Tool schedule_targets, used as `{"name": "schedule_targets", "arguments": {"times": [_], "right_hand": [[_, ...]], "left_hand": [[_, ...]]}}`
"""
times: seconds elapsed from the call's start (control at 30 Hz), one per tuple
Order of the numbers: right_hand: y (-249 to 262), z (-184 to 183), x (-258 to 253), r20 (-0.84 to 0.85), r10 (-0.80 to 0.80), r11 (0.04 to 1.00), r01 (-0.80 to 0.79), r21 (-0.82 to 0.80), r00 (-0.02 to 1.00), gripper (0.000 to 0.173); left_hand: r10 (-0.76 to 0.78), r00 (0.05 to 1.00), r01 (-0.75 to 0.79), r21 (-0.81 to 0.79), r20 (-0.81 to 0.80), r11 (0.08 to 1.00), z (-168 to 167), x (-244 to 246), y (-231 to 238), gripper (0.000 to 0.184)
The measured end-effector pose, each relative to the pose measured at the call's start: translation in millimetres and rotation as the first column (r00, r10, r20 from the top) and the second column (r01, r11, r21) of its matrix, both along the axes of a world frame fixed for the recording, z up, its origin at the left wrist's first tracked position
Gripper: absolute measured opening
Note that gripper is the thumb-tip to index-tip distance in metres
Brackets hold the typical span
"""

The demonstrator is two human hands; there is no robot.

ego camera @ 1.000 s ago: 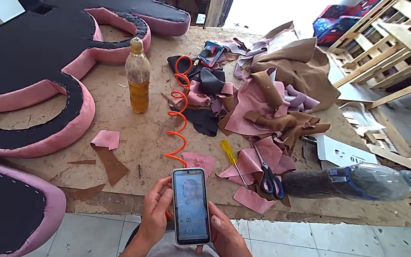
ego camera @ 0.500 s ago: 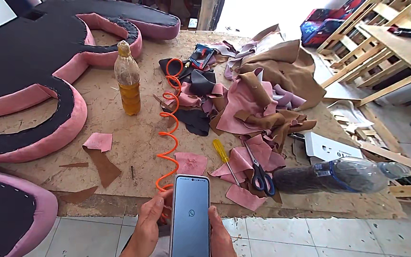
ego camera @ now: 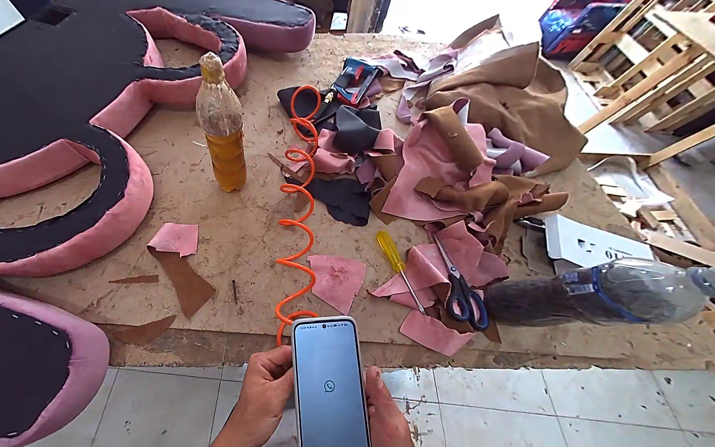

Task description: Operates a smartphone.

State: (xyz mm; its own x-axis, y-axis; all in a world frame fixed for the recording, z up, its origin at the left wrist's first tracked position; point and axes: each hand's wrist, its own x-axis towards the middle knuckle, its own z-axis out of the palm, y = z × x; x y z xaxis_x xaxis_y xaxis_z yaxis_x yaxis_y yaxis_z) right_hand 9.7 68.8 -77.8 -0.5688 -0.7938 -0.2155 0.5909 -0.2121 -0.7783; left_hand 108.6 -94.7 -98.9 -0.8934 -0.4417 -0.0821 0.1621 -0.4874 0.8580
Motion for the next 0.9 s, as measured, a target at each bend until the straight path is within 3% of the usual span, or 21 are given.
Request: {"name": "schedule_targets", "arguments": {"times": [0.13,0.3,0.53,0.7,0.8,0.9], "right_hand": [[3.0,-0.3,2.2,-0.026,0.003,0.999,-0.002,0.053,1.0,0.058],[4.8,1.5,1.5,-0.01,0.006,0.999,-0.006,0.044,1.0,0.059],[3.3,6.3,-3.9,-0.027,0.03,0.999,-0.029,0.039,0.999,0.06],[1.4,10.4,-6.3,-0.024,0.041,0.999,-0.04,0.034,0.999,0.056],[1.0,13.0,-7.2,-0.012,0.055,0.998,-0.054,0.011,0.998,0.053],[1.1,14.0,-8.1,-0.012,0.076,0.997,-0.076,-0.017,0.997,0.052]], "left_hand": [[0.02,0.999,-0.022,0.055,0.034,0.998,-4.1,1.1,0.2,0.016],[-0.09,0.993,0.094,0.064,-0.073,0.994,-10.5,2.8,-7.7,0.02],[-0.131,0.99,0.117,-0.208,-0.057,0.971,-7.5,-4.2,-20.2,0.022],[-0.077,0.996,0.063,-0.289,-0.036,0.955,0.7,-9.2,-24.4,0.024],[-0.091,0.994,0.073,-0.272,-0.054,0.96,2.2,-10.4,-27.5,0.02],[-0.124,0.984,0.104,-0.15,-0.131,0.983,-1.4,-11.6,-25.2,0.017]]}}
